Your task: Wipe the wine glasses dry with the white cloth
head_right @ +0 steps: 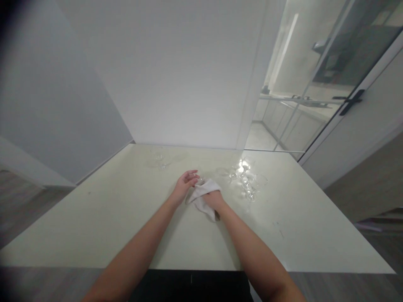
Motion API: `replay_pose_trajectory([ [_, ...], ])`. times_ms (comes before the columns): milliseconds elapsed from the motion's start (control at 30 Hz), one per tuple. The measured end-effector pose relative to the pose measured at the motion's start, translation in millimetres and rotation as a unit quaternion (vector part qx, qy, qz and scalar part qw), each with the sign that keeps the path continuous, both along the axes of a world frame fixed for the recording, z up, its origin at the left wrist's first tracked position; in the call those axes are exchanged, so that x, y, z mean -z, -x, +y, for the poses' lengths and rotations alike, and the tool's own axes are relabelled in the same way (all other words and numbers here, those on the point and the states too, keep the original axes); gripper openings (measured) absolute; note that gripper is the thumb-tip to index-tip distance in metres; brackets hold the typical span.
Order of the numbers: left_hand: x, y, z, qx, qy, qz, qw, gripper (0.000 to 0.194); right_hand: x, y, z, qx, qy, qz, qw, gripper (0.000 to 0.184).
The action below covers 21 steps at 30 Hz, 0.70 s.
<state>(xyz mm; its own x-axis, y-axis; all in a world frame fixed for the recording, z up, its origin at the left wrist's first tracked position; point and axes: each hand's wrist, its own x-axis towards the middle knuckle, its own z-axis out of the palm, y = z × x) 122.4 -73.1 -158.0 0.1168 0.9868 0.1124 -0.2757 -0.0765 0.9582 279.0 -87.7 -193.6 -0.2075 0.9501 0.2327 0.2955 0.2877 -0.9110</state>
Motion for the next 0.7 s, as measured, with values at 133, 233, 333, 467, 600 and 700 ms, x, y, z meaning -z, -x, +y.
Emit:
replay_pose_trajectory([
  [133,0.2,1.3,-1.0,0.086,0.023,-0.075,0.993,0.056,-6.3,4.2,-4.0,-0.049,0.013,0.062,0.997,0.032],
  [233,0.2,-0.4,-2.4,0.079,-0.005,-0.058,0.995,0.058,-4.5,5.5,-4.8,-0.028,0.006,0.044,0.999,0.031],
  [333,0.2,-3.2,-3.3,0.028,-0.027,-0.005,0.999,0.056,1.1,5.2,-3.6,-0.013,-0.006,0.019,1.000,0.031],
  [467,-1.8,-2.5,-3.3,0.027,-0.025,-0.033,0.999,0.054,0.9,5.6,-4.2,-0.041,0.052,0.080,0.995,0.031],
  [600,-3.7,0.5,-1.5,0.014,-0.055,-0.054,0.997,0.050,-1.9,6.6,-3.4,-0.009,0.165,0.191,0.968,0.030],
  [700,-3.1,3.0,1.9,-0.011,-0.074,-0.080,0.994,0.053,-1.4,5.0,1.8,0.078,0.159,0.243,0.954,0.030],
])
